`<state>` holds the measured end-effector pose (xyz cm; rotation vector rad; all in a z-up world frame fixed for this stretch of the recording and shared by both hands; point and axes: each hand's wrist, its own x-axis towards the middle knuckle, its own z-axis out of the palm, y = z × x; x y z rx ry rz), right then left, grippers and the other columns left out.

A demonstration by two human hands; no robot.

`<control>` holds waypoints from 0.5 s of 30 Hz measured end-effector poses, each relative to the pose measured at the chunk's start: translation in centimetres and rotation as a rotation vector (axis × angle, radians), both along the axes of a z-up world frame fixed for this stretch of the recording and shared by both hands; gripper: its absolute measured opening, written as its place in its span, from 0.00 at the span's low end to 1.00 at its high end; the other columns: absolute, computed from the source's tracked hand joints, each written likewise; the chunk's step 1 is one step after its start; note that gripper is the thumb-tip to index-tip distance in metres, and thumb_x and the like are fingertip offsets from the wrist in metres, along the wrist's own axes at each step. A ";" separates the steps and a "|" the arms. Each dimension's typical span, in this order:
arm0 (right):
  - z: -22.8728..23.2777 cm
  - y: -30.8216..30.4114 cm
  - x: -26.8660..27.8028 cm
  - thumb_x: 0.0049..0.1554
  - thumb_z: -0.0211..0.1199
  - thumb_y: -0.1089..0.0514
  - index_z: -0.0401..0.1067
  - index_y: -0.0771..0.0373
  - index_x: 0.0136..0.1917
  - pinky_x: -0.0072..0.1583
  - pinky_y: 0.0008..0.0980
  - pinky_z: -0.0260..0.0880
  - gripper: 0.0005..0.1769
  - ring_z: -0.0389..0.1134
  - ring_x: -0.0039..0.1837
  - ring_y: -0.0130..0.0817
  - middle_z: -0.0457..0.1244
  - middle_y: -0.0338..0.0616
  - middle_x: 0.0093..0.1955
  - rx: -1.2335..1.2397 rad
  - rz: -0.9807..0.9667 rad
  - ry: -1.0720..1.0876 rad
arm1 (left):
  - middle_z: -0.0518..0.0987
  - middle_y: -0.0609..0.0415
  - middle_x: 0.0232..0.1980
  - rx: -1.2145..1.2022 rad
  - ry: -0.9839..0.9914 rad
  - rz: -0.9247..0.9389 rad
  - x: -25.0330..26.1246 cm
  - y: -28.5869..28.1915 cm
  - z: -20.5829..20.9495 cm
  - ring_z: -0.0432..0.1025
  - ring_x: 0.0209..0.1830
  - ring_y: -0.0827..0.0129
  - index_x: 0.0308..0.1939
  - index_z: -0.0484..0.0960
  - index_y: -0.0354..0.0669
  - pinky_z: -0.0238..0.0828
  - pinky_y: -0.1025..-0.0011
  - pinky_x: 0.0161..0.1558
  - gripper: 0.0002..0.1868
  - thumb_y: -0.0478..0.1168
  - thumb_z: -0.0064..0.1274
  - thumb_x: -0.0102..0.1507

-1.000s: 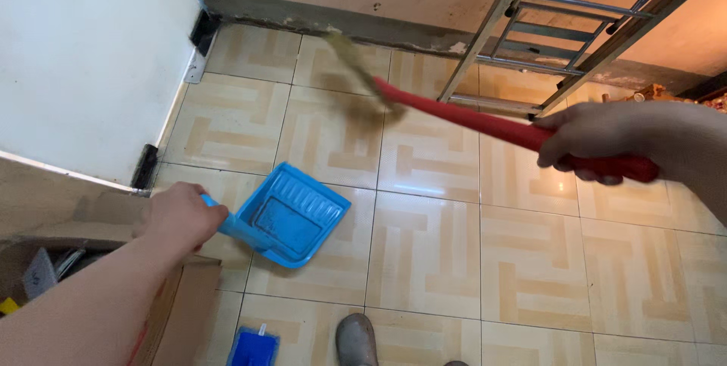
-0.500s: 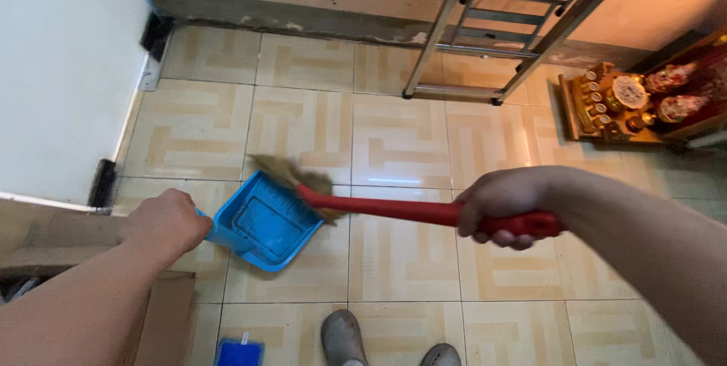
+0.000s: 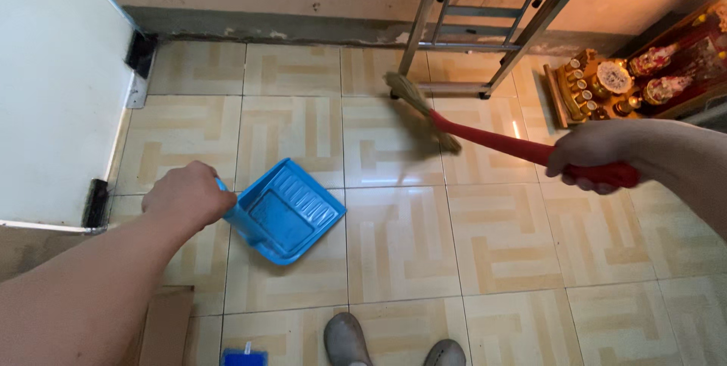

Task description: The person sweeps the tiled floor using a broom and a dustpan, moving from a hallway area into a bathroom.

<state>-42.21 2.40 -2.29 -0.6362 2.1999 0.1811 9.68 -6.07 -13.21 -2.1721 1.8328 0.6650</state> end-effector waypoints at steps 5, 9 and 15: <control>-4.5 1.6 5.1 0.58 0.64 0.57 0.68 0.66 0.56 0.28 0.28 0.55 0.15 0.56 0.28 0.27 0.58 0.40 0.32 0.070 -0.124 -0.290 | 0.83 0.50 0.58 0.056 -0.057 0.025 -2.0 -0.3 -1.6 0.77 0.60 0.53 0.56 0.85 0.55 0.77 0.52 0.57 0.23 0.45 0.62 0.56; -1.9 4.5 10.9 0.57 0.62 0.58 0.70 0.64 0.53 0.27 0.27 0.57 0.12 0.58 0.27 0.26 0.61 0.39 0.32 0.223 0.131 -0.232 | 0.83 0.46 0.59 0.034 -0.068 -0.040 -2.1 0.0 -3.3 0.77 0.61 0.49 0.56 0.86 0.52 0.77 0.51 0.57 0.22 0.45 0.60 0.57; 3.0 7.6 6.8 0.58 0.63 0.57 0.68 0.66 0.46 0.23 0.29 0.54 0.10 0.54 0.20 0.28 0.58 0.41 0.25 0.085 -0.098 -0.469 | 0.84 0.47 0.58 0.061 -0.063 -0.031 -3.3 -0.4 -3.0 0.78 0.60 0.50 0.54 0.87 0.54 0.77 0.53 0.58 0.20 0.46 0.61 0.57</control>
